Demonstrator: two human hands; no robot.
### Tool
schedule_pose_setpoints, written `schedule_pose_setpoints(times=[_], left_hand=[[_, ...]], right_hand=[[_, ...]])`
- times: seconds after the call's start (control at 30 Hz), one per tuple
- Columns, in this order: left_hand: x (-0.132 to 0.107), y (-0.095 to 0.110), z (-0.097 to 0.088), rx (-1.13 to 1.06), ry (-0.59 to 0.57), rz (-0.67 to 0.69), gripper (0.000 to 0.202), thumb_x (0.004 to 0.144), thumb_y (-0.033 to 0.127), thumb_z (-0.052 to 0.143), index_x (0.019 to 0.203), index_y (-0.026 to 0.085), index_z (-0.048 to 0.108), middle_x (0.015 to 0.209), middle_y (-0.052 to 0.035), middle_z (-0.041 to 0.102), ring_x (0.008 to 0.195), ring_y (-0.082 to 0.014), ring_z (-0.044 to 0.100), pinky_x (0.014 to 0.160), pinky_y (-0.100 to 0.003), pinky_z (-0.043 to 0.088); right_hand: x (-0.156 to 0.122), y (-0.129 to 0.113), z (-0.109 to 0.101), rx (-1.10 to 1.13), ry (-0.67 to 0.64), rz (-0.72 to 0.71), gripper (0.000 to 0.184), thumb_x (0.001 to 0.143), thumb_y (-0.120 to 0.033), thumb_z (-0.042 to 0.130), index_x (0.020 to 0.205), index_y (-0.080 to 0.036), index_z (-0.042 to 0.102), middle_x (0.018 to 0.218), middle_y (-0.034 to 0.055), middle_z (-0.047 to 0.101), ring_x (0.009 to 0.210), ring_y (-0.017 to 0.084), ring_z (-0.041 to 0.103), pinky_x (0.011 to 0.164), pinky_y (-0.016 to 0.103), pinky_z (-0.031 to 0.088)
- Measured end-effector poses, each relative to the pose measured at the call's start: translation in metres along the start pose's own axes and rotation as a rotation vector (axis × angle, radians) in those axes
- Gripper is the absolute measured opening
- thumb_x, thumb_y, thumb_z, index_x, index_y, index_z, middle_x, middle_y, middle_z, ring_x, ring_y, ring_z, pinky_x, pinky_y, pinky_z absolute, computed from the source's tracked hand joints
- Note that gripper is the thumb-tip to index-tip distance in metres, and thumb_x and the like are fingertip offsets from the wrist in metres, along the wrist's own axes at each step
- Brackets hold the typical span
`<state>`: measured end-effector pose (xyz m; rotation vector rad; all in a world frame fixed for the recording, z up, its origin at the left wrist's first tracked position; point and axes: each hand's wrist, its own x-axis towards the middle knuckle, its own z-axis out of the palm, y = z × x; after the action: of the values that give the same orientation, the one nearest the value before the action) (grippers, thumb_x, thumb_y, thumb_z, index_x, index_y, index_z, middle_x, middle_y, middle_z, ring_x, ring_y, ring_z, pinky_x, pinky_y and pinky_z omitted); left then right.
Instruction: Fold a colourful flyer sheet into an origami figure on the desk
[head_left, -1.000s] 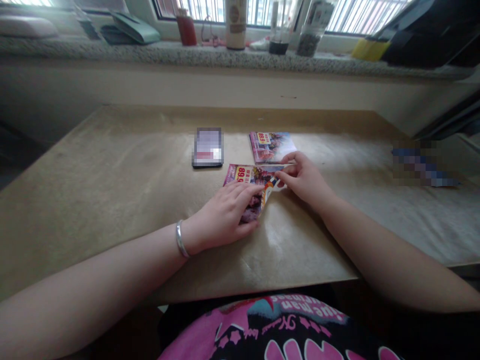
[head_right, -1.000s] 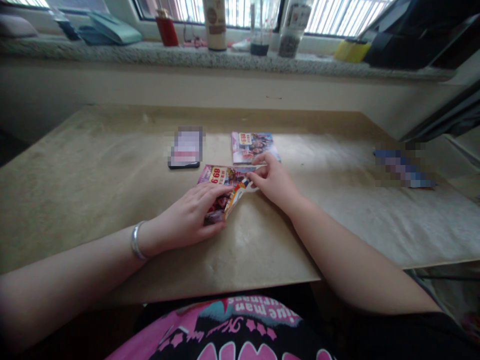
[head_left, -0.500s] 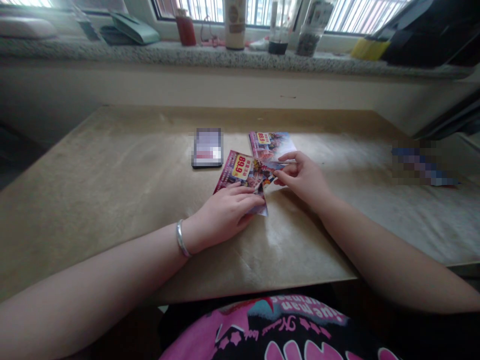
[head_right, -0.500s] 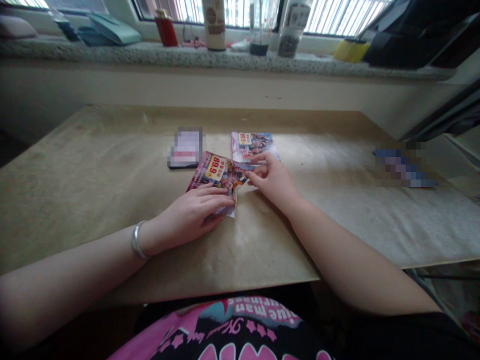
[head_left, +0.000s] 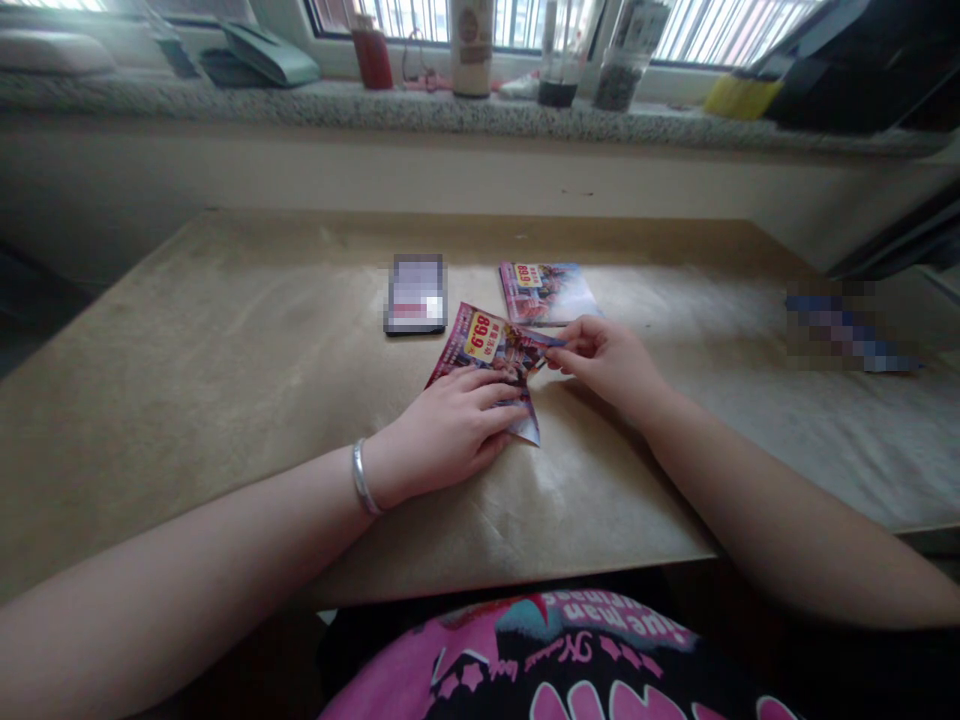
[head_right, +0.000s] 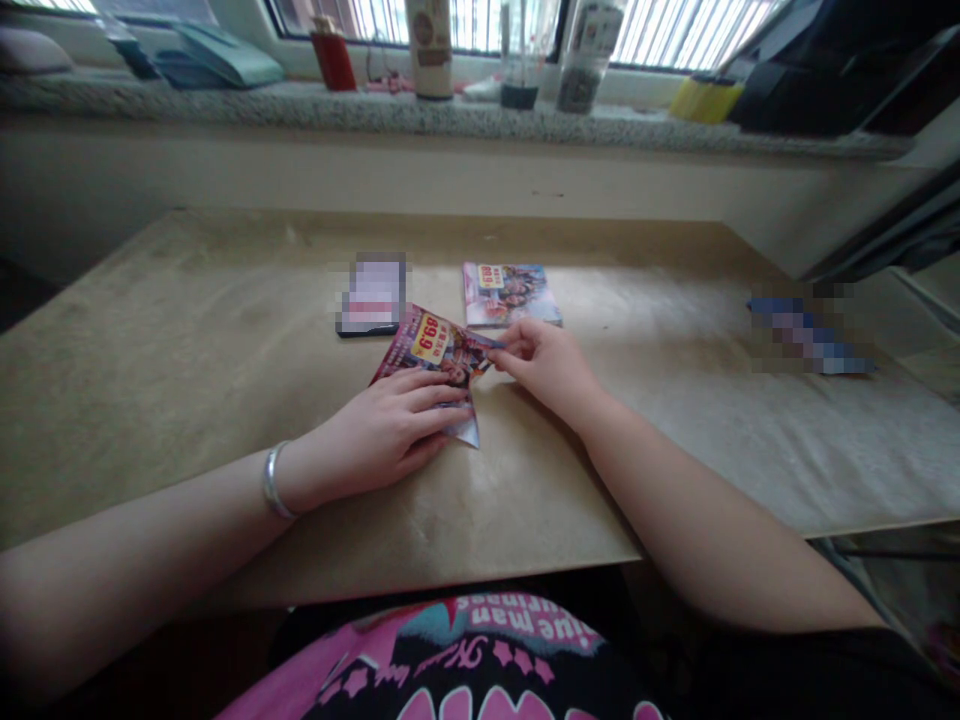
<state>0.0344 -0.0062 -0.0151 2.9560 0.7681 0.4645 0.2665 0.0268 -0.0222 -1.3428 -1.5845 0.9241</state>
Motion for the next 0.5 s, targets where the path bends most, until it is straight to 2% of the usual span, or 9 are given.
schedule_pose_setpoints(times=[0.17,0.27,0.33,0.5], left_hand=[[0.001,0.0012,-0.0013,-0.008,0.013,-0.032,0.025,0.091,0.032,0.053,0.109,0.017,0.062,0.121,-0.0074,0.064,0.118,-0.0253,0.055,0.108,-0.046,0.04],[-0.0002,0.0015,-0.0009,-0.039,0.039,-0.073,0.025,0.088,0.03,0.057,0.106,0.014,0.059,0.118,-0.0115,0.062,0.113,-0.0256,0.056,0.104,-0.044,0.045],[-0.0014,0.0002,0.0001,-0.061,0.088,-0.108,0.034,0.083,0.026,0.062,0.112,0.012,0.054,0.122,-0.0153,0.056,0.119,-0.0274,0.052,0.103,-0.043,0.046],[-0.0032,-0.0054,0.0028,-0.062,0.22,-0.096,0.06,0.08,0.033,0.067,0.13,0.014,0.039,0.137,-0.0201,0.041,0.135,-0.0318,0.036,0.114,-0.05,0.034]], right_hand=[[-0.0032,-0.001,0.0018,-0.047,0.019,-0.047,0.022,0.072,-0.037,0.072,0.071,-0.018,0.06,0.066,0.0033,0.069,0.06,0.015,0.063,0.054,0.025,0.046],[-0.004,0.0014,0.0021,-0.089,0.01,-0.092,0.022,0.074,-0.037,0.069,0.07,-0.019,0.057,0.067,0.003,0.068,0.06,0.015,0.062,0.053,0.025,0.045],[-0.005,0.0012,0.0021,-0.133,-0.004,-0.127,0.021,0.075,-0.036,0.067,0.069,-0.02,0.055,0.067,0.0022,0.066,0.061,0.015,0.06,0.053,0.026,0.044],[-0.0083,-0.0042,0.003,-0.17,-0.035,-0.147,0.02,0.074,-0.034,0.067,0.069,-0.02,0.054,0.066,0.0003,0.062,0.061,0.014,0.058,0.056,0.027,0.045]])
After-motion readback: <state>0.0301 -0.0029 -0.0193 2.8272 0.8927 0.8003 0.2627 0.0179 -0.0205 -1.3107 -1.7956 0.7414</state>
